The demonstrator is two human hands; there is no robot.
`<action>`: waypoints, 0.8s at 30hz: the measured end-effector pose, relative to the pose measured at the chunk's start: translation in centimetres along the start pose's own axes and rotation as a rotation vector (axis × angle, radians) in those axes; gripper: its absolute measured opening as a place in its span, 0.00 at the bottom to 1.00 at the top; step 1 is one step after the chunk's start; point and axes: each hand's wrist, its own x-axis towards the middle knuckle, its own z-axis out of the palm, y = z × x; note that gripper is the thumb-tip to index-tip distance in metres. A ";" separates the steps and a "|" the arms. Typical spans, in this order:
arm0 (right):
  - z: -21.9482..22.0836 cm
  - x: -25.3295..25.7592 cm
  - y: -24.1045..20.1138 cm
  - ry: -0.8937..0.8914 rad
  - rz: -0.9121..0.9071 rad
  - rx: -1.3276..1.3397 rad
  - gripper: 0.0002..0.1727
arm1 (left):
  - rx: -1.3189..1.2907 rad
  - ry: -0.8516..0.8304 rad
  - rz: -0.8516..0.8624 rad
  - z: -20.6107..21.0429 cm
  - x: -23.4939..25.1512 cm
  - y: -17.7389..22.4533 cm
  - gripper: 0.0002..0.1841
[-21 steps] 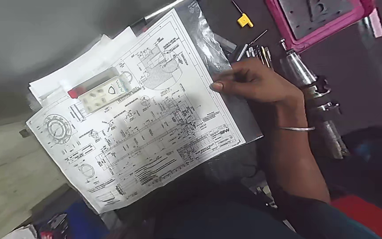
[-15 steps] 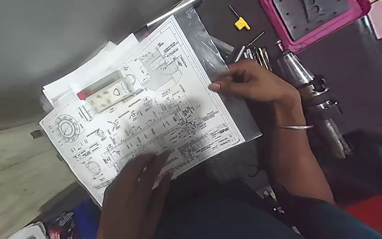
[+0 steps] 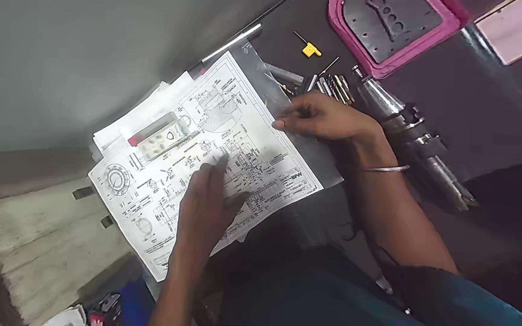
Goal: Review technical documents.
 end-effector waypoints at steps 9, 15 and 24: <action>0.2 0.2 0.2 0.056 0.033 -0.104 0.09 | 0.000 0.005 0.029 0.6 -0.2 -0.3 0.44; 3.6 -5.2 -1.3 0.275 0.240 -0.351 0.19 | 0.030 0.068 0.100 1.5 -2.1 -0.1 0.57; 17.3 -21.5 -3.0 0.569 0.281 0.054 0.16 | 0.008 0.047 0.243 3.8 -6.3 -0.9 0.57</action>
